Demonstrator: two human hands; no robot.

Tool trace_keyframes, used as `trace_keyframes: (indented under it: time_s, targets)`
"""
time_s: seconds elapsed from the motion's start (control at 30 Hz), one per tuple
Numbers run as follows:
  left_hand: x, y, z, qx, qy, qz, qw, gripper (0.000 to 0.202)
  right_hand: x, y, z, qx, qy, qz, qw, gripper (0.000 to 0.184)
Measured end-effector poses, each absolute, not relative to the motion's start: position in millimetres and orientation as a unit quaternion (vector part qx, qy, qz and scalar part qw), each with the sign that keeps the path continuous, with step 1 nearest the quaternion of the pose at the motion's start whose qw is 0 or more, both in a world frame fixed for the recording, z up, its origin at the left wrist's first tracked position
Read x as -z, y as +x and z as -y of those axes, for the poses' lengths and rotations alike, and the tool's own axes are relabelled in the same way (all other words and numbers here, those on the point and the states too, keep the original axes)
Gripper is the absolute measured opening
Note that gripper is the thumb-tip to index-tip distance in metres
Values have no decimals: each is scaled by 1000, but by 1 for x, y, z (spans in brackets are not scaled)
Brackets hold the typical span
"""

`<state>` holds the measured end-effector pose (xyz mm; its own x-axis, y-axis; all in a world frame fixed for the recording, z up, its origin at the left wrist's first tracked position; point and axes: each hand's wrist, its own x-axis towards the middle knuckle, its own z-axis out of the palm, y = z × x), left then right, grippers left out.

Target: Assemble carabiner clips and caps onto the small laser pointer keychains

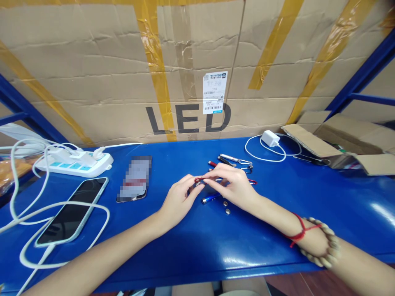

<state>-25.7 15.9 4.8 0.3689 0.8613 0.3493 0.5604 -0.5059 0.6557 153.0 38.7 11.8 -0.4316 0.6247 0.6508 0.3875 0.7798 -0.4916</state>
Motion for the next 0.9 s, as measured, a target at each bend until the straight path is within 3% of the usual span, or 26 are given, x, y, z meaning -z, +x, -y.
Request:
trace_keyframes:
  time_s: [0.17, 0.53, 0.7, 0.9]
  targets:
    - [-4, -25, -14, -352, 757, -476, 276, 24, -13, 152, -37, -119, -309, 828, 453, 13]
    - [-5, -26, -15, -320, 789, -466, 238, 24, -16, 147, -33, -290, -366, 771, 433, 7]
    - [-3, -27, -16, -319, 781, -488, 223, 25, -22, 148, -30, -342, -345, 778, 398, 13]
    - [-2, -29, -16, -315, 780, -501, 203, 16, -21, 150, -30, -245, -295, 821, 423, 14]
